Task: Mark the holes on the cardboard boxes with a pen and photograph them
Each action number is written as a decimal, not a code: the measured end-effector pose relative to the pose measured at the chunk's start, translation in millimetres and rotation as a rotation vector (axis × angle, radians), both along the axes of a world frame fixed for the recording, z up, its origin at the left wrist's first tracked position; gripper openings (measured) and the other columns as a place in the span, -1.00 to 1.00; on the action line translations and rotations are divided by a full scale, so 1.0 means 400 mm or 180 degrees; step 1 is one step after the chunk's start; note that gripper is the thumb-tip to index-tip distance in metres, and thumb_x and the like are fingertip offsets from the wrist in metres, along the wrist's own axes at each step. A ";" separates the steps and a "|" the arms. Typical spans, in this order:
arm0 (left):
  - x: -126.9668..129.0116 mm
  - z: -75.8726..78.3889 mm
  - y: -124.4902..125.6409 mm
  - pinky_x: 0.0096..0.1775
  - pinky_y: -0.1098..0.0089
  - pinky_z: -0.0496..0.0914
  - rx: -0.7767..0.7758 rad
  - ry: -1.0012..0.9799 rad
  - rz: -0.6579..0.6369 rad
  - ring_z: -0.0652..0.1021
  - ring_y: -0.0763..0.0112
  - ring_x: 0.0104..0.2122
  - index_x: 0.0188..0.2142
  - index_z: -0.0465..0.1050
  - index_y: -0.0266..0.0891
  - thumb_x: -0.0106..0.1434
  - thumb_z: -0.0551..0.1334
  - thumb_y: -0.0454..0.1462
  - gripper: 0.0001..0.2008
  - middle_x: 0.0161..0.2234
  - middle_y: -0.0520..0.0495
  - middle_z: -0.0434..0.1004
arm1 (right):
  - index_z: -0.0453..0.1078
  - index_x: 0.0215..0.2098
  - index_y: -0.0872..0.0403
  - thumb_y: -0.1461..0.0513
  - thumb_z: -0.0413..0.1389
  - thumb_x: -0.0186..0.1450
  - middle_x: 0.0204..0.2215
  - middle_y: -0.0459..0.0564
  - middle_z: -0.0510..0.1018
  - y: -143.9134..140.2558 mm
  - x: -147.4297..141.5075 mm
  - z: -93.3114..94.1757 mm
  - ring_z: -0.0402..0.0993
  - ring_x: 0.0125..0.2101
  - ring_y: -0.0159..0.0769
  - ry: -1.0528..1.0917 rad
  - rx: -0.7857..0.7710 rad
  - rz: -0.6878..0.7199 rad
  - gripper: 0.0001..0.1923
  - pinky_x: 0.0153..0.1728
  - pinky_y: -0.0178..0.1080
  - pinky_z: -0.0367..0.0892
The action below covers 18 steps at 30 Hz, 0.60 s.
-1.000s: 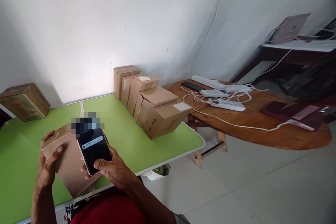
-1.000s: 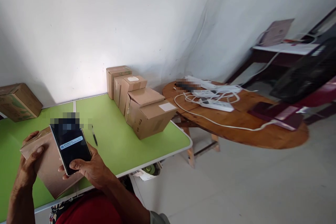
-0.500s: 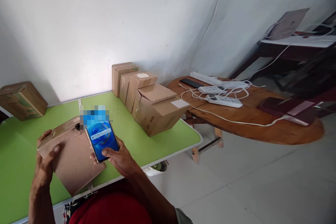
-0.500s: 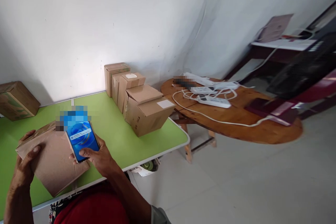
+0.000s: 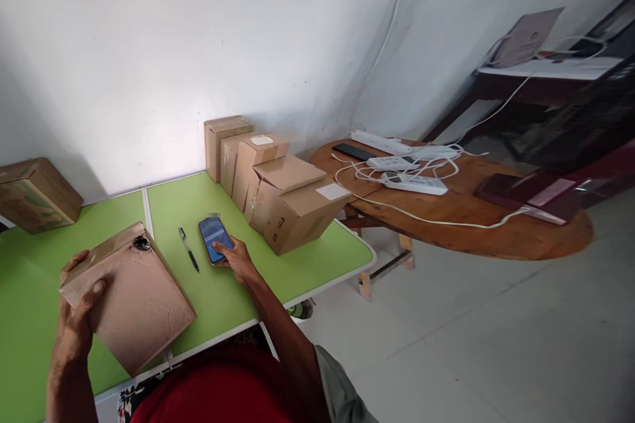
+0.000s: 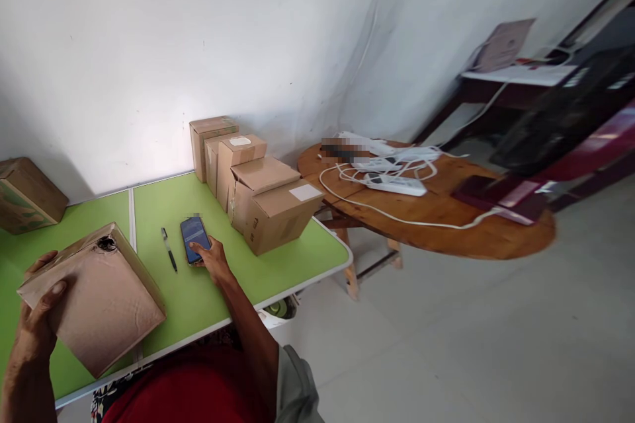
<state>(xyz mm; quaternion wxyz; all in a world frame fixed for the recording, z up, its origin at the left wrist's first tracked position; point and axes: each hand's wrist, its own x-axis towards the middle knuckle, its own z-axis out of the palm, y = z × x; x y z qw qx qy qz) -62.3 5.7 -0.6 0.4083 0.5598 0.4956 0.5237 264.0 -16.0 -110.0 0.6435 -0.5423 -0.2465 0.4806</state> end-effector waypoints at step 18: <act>0.015 0.019 -0.048 -0.03 0.15 0.54 0.0053 0.0153 -0.0002 0.57 -0.05 0.12 0.44 0.31 0.00 0.10 0.52 0.16 -0.02 0.24 -0.17 0.52 | 0.59 -0.01 0.17 0.27 0.30 0.44 0.10 0.41 0.64 -0.064 0.008 0.051 0.61 0.16 0.20 -0.2599 -0.1108 0.0201 -0.82 0.18 0.01 0.37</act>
